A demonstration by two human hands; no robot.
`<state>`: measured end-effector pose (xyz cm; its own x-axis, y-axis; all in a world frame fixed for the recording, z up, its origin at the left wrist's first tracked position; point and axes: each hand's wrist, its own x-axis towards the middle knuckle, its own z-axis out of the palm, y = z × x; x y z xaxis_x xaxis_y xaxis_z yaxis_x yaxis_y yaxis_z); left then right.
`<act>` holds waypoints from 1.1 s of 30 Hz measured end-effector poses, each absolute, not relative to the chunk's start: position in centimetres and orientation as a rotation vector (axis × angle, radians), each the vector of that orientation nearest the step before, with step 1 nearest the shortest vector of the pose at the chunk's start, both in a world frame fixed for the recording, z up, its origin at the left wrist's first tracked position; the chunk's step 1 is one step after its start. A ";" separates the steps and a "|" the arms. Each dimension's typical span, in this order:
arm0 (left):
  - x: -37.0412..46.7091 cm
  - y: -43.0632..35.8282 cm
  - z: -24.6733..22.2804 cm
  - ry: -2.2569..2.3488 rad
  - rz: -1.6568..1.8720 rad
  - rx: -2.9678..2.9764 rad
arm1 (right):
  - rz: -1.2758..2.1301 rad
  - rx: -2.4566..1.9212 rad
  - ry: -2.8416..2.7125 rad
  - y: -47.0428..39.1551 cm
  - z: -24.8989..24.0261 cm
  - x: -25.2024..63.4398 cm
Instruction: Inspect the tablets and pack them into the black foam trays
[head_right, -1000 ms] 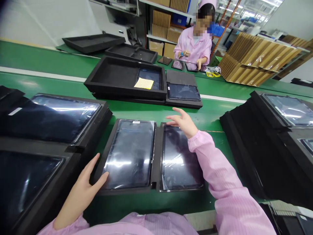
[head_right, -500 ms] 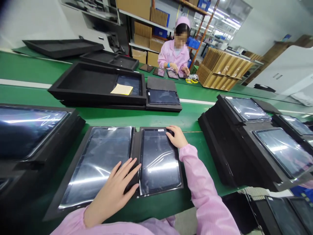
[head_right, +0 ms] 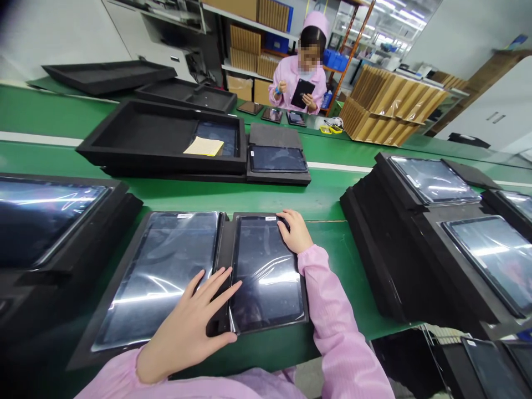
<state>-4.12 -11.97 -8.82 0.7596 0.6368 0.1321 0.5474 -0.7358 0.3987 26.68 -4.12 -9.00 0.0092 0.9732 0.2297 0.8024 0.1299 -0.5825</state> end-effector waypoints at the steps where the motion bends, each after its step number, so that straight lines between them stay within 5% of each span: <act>1: -4.0 -12.0 -8.7 0.907 0.376 2.641 | 0.381 -1.698 -1.831 -4.1 -9.1 26.7; 26: -2.6 -12.1 -6.3 0.592 0.684 2.600 | 0.556 -1.613 -1.320 -7.1 -10.6 28.6; 33: -2.4 -12.7 -6.5 1.001 0.673 2.057 | 0.475 -1.561 -1.164 -12.8 -6.9 27.6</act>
<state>-2.38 -12.69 -6.48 0.5582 0.8191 0.1323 0.4315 -0.4228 0.7969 27.56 -12.83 -6.93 0.4411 0.8576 0.2645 0.4272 0.0585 -0.9023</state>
